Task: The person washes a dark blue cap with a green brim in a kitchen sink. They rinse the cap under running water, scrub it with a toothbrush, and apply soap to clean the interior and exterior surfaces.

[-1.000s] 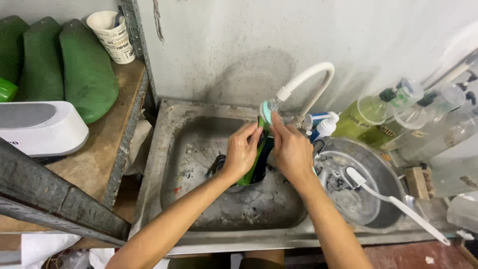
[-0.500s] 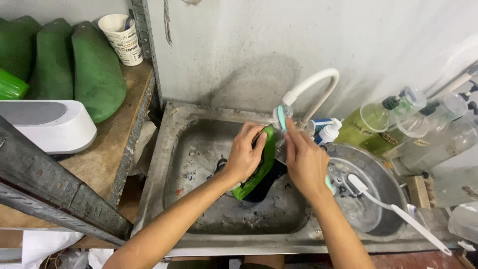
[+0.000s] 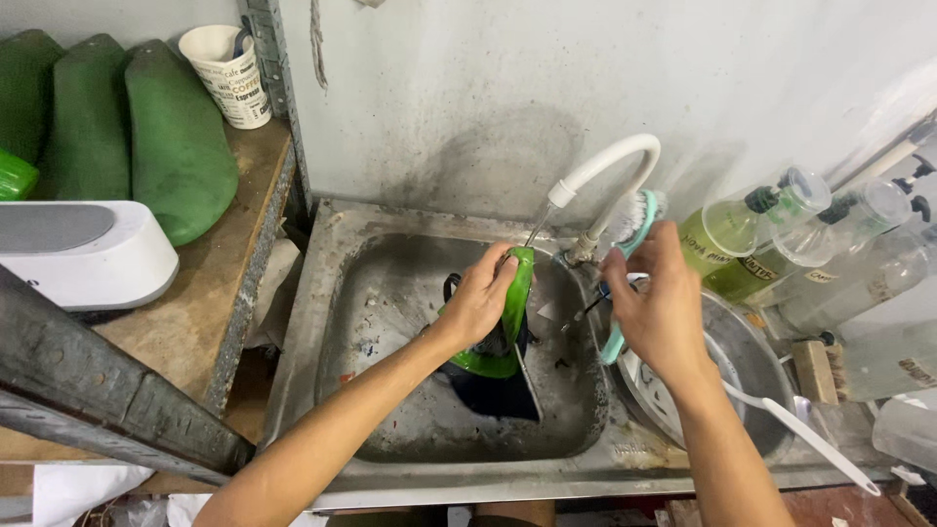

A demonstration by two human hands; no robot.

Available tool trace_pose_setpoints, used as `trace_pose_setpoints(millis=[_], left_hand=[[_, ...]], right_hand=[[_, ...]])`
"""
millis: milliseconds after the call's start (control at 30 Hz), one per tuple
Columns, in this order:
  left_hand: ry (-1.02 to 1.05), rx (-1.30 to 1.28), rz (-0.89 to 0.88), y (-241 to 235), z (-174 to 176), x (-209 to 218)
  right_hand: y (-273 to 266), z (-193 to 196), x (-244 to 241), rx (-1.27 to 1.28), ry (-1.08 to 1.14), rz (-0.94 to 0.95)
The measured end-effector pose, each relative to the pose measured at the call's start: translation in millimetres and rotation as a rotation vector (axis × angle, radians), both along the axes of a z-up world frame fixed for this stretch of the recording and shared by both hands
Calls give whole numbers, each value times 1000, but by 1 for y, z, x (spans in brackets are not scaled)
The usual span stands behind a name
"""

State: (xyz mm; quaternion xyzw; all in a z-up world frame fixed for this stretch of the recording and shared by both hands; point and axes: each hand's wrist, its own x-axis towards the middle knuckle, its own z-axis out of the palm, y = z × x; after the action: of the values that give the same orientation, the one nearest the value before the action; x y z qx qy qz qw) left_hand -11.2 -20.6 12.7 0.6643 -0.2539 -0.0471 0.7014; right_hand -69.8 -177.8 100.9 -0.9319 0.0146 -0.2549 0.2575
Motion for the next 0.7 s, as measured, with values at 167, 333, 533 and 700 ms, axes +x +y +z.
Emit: trace_pose_setpoints(millis=[167, 333, 533, 700], left_hand=[[-23, 7, 4, -9, -31, 16], [-190, 58, 91, -21, -23, 31], [-371, -40, 48, -38, -44, 59], [-398, -9, 67, -31, -40, 58]], right_hand=[[-11, -13, 3, 334, -83, 195], [-33, -14, 19, 126, -294, 321], [-46, -48, 48, -122, -100, 421], [-59, -73, 80, -246, -168, 458]])
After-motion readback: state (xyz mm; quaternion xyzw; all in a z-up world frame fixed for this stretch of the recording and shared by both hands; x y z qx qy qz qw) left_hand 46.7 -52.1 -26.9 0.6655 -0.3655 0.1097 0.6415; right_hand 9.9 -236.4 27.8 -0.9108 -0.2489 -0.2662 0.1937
